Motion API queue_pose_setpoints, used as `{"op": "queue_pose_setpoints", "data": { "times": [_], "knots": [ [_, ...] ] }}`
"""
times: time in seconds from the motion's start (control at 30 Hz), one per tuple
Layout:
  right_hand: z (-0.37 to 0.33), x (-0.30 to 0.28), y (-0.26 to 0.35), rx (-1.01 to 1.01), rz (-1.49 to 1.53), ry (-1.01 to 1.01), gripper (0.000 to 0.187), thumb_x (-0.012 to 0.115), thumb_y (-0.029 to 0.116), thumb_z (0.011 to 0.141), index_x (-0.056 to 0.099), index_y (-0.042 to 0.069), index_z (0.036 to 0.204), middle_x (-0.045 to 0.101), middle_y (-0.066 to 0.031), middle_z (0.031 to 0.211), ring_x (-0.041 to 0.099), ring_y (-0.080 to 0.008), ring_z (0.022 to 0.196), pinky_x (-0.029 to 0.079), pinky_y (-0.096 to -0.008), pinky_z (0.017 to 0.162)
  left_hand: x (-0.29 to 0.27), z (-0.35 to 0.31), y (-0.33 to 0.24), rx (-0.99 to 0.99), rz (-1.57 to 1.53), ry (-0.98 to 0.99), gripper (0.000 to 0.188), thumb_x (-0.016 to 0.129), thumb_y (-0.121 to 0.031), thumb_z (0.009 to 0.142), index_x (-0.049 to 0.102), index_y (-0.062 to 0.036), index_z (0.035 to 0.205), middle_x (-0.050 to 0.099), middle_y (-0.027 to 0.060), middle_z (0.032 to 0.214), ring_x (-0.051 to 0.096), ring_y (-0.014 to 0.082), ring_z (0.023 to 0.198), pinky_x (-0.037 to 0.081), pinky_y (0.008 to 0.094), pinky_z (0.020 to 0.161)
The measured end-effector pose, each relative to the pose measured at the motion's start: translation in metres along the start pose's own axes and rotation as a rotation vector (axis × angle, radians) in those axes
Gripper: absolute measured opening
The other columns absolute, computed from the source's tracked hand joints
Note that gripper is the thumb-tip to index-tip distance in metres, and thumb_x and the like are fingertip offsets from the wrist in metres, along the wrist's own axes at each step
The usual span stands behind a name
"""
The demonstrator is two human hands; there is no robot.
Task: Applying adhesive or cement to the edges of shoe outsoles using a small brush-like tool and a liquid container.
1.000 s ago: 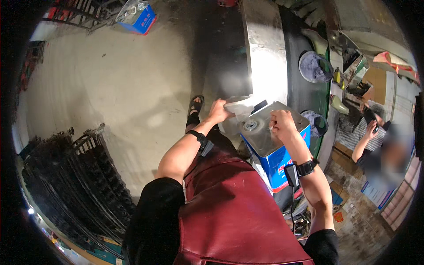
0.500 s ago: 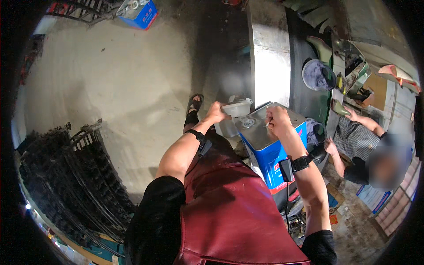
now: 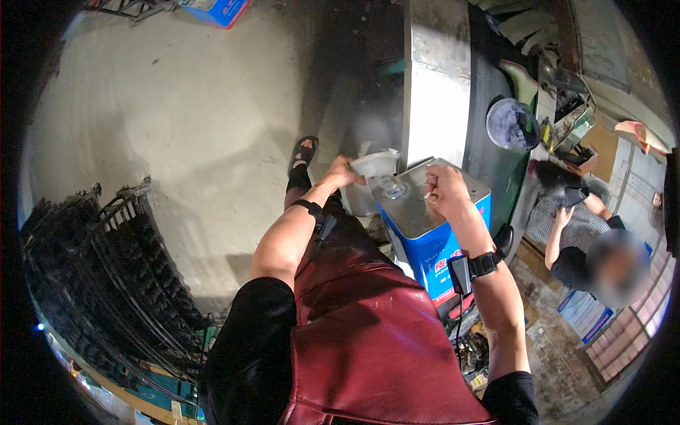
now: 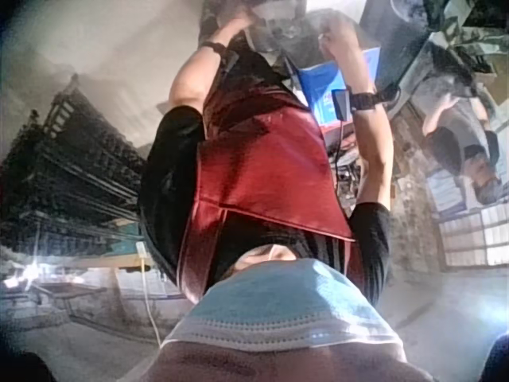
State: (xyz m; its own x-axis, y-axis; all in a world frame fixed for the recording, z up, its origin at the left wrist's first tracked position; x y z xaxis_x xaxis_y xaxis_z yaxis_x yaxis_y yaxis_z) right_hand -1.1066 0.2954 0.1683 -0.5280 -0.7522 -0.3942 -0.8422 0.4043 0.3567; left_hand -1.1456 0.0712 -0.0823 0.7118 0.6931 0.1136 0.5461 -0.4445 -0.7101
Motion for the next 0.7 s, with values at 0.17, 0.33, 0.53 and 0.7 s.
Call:
{"op": "queue_pose_setpoints", "data": {
  "times": [0.17,0.33,0.53,0.7],
  "knots": [
    [-0.004,0.004,0.007,0.028,0.009,0.008,0.015,0.068,0.016,0.091,0.060,0.004,0.084,0.054,-0.0052,0.065,0.054,-0.0186,0.049,0.032,-0.0307,0.040,0.000,0.010,0.006,-0.095,-0.006,0.050,0.051,0.096,-0.014,0.058,0.078,0.0036,0.102,0.078,0.0132,0.097,0.072,0.0236,0.091,0.056,0.0371,0.085],
    [-0.009,0.002,0.009,0.027,0.014,-0.078,0.017,0.070,0.018,0.091,0.060,0.004,0.086,0.054,-0.0046,0.065,0.054,-0.0188,0.050,0.033,-0.0308,0.042,0.003,0.018,-0.005,-0.073,0.014,0.067,0.052,0.095,-0.015,0.057,0.079,0.0011,0.104,0.079,0.0124,0.098,0.073,0.0237,0.091,0.056,0.0375,0.085],
    [0.002,0.002,0.006,0.081,0.057,0.020,0.015,0.070,0.018,0.091,0.061,0.007,0.089,0.054,-0.0036,0.067,0.052,-0.0181,0.050,0.031,-0.0317,0.044,0.006,0.020,-0.012,-0.048,0.101,0.081,0.059,0.096,-0.018,0.055,0.079,0.0003,0.109,0.079,0.0128,0.099,0.073,0.0227,0.094,0.056,0.0370,0.086],
    [0.004,-0.001,0.009,0.074,0.043,0.013,0.014,0.070,0.018,0.091,0.061,0.008,0.089,0.054,-0.0032,0.068,0.051,-0.0167,0.051,0.029,-0.0315,0.046,0.013,0.034,-0.025,-0.045,0.157,0.132,0.064,0.097,-0.020,0.055,0.078,-0.0009,0.112,0.079,0.0123,0.101,0.073,0.0222,0.095,0.056,0.0367,0.088]
  ]
}}
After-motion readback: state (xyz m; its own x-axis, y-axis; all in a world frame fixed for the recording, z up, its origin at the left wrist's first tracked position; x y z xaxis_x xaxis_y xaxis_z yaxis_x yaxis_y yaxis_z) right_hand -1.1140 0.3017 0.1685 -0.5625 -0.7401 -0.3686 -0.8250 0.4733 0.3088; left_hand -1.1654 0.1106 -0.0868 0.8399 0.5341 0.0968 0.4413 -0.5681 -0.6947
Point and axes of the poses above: each hand's wrist, its own z-axis towards the middle knuckle, its own x-axis out of the palm, y = z × x, the point moved 4 cm from there along z, towards the middle knuckle
